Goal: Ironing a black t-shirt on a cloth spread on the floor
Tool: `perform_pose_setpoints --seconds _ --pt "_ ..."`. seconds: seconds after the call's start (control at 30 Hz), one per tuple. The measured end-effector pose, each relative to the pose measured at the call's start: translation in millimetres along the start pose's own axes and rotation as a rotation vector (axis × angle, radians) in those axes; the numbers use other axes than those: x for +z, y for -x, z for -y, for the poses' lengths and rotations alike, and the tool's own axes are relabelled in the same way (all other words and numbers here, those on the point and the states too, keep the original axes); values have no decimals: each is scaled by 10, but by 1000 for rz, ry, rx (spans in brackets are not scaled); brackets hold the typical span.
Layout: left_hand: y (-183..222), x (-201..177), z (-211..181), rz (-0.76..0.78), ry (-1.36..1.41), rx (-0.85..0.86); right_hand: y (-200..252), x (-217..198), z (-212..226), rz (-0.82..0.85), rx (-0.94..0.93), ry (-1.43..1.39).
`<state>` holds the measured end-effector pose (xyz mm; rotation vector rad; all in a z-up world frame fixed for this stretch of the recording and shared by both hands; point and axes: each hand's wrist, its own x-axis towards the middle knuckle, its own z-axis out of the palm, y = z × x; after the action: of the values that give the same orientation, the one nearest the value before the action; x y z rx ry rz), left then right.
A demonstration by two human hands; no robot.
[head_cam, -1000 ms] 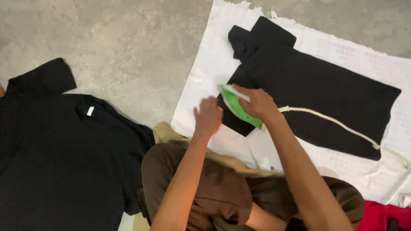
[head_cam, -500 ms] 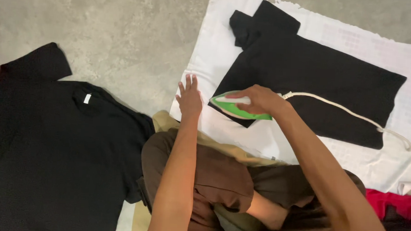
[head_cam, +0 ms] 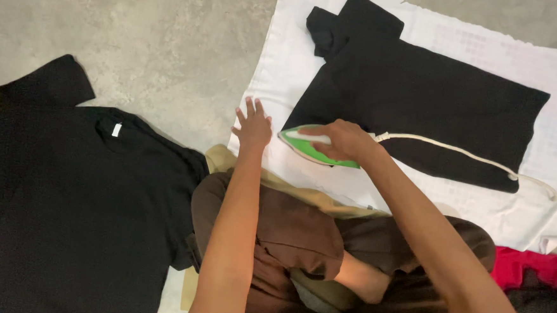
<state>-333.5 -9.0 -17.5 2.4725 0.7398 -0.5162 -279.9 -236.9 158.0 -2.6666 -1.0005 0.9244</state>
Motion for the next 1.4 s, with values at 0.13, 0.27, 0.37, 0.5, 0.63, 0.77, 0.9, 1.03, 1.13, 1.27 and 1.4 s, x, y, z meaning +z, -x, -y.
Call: perform_pose_setpoints --seconds 0.13,0.27,0.37,0.5,0.63,0.77,0.9,1.03,1.13,1.27,1.4 --pt "174 -58 -156 18 -54 -86 -41 90 -146 -61 50 -11" --pt "442 -132 -262 -97 -84 43 7 260 -192 -135 131 -82" --pt "293 62 -208 51 -19 242 30 174 -141 -212 228 -104" --pt "355 68 -286 100 -125 166 64 295 -126 -221 318 -167" --pt "360 46 -299 104 -121 146 44 321 -91 -221 406 -171" --pt "352 70 -330 60 -163 145 -236 280 -77 -376 520 -328" --pt "409 34 -316 67 -187 142 -451 288 -94 -449 549 -359" --pt "413 -82 -384 65 -191 148 -246 212 32 -434 548 -351" --pt "445 -81 -420 86 -208 119 -281 128 62 -424 590 -352" --pt "481 -126 -437 108 -211 68 -734 33 -163 -519 585 -387" --pt "462 -132 -443 129 -221 49 -651 59 -177 -482 551 -367"
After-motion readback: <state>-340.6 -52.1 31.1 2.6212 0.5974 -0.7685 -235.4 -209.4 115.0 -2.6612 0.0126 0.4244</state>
